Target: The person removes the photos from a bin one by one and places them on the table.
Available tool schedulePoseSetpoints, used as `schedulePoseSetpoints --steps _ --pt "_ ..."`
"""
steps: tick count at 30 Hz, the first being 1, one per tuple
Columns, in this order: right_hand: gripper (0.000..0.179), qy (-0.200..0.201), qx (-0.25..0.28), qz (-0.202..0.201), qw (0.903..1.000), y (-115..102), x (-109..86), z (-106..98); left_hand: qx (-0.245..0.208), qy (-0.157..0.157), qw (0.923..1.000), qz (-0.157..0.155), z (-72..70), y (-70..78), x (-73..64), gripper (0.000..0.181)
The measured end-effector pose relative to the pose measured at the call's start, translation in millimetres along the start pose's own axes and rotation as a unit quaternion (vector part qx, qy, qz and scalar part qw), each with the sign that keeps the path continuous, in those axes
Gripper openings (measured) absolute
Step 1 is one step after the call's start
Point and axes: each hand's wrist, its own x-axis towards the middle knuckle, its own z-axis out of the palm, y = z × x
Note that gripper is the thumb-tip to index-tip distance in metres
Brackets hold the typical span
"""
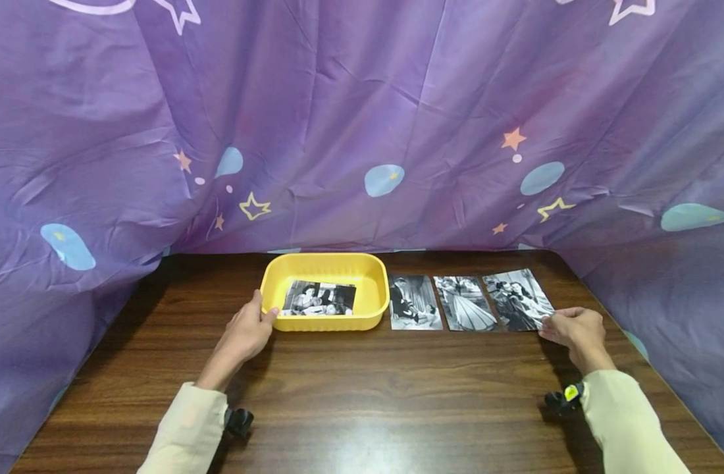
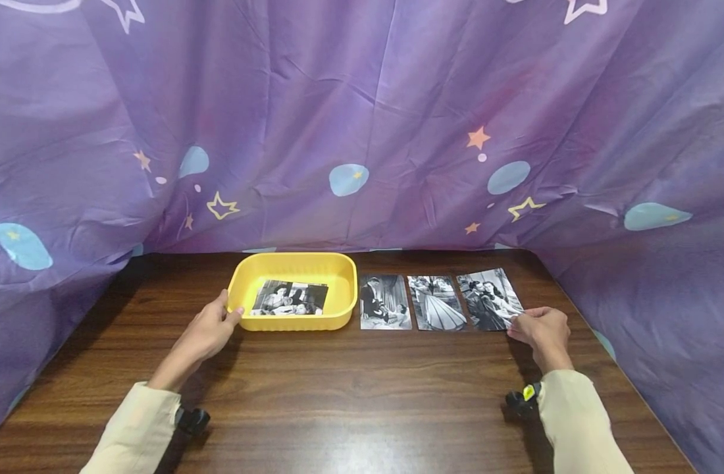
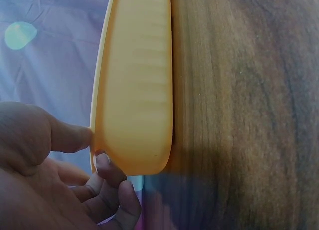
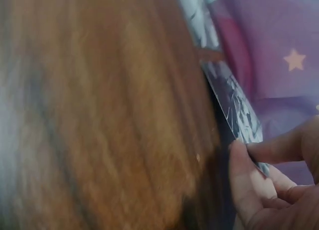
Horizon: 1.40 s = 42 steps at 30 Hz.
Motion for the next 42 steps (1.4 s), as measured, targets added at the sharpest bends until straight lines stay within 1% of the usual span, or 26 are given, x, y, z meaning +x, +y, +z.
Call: schedulePoseSetpoints --steps 2,3,4,5,7,9,11,13,20,27,30,35,37,39,40,42 --pt "0.012 0.002 -0.056 -0.028 0.9981 3.4 -0.8 -2.1 -0.001 -0.002 1.0 0.0 -0.1 0.3 -0.1 0.069" --pt "0.012 0.004 -0.102 -0.048 0.9936 4.6 -1.5 -3.1 -0.001 -0.003 1.0 0.0 0.0 0.3 0.0 0.068" --pt "0.013 0.006 -0.148 -0.067 0.9867 5.3 -2.1 -4.4 -0.001 -0.004 1.0 -0.001 0.0 0.1 0.0 0.068" --pt "0.014 0.009 -0.192 -0.082 0.9779 5.6 -2.6 -5.6 -0.001 -0.005 1.0 -0.002 0.0 0.0 0.1 0.068" --pt "0.017 0.018 -0.279 -0.11 0.9538 4.2 -3.5 -7.6 0.0 -0.007 1.0 -0.004 -0.1 0.0 0.0 0.068" --pt "0.023 0.024 -0.345 -0.116 0.9311 0.8 -3.1 -9.5 -0.001 -0.007 1.0 -0.006 -0.2 0.0 0.1 0.068" --pt "0.027 0.024 -0.375 -0.114 0.9197 -1.9 -2.2 -10.5 -0.001 -0.008 0.9999 -0.008 -0.3 0.3 -0.1 0.068" --pt "0.03 0.023 -0.393 -0.112 0.9125 -3.0 -0.5 -11.7 -0.002 -0.008 0.9999 -0.009 -0.3 0.3 -0.2 0.068" --pt "0.033 0.013 -0.418 -0.114 0.9011 -0.8 5.0 -14.8 -0.004 -0.003 1.0 -0.003 0.2 0.2 -0.4 0.068" --pt "0.035 -0.006 -0.421 -0.099 0.9016 -3.5 3.2 -16.3 -0.003 -0.002 1.0 -0.003 0.6 -0.2 -0.2 0.068" --pt "0.036 -0.01 -0.427 -0.092 0.8996 -5.1 2.2 -16.1 -0.003 -0.003 1.0 -0.005 0.6 -0.6 -0.3 0.069" --pt "0.036 -0.002 -0.448 -0.088 0.8899 -5.7 1.6 -14.2 -0.001 -0.002 1.0 -0.003 0.9 -0.8 0.4 0.069" --pt "0.035 0.004 -0.451 -0.089 0.8882 -5.3 1.7 -13.4 -0.001 -0.003 1.0 -0.003 0.9 -0.7 0.7 0.069" --pt "0.033 0.007 -0.445 -0.096 0.8901 -4.8 1.4 -12.7 -0.002 -0.004 1.0 -0.003 0.7 -0.4 0.6 0.069" --pt "0.032 0.011 -0.439 -0.098 0.893 -4.5 1.4 -12.2 -0.004 -0.005 1.0 -0.004 0.2 -0.3 0.6 0.069" --pt "0.029 0.024 -0.42 -0.102 0.9017 -3.4 1.5 -10.0 -0.004 -0.004 1.0 -0.003 0.0 -0.1 0.6 0.069"
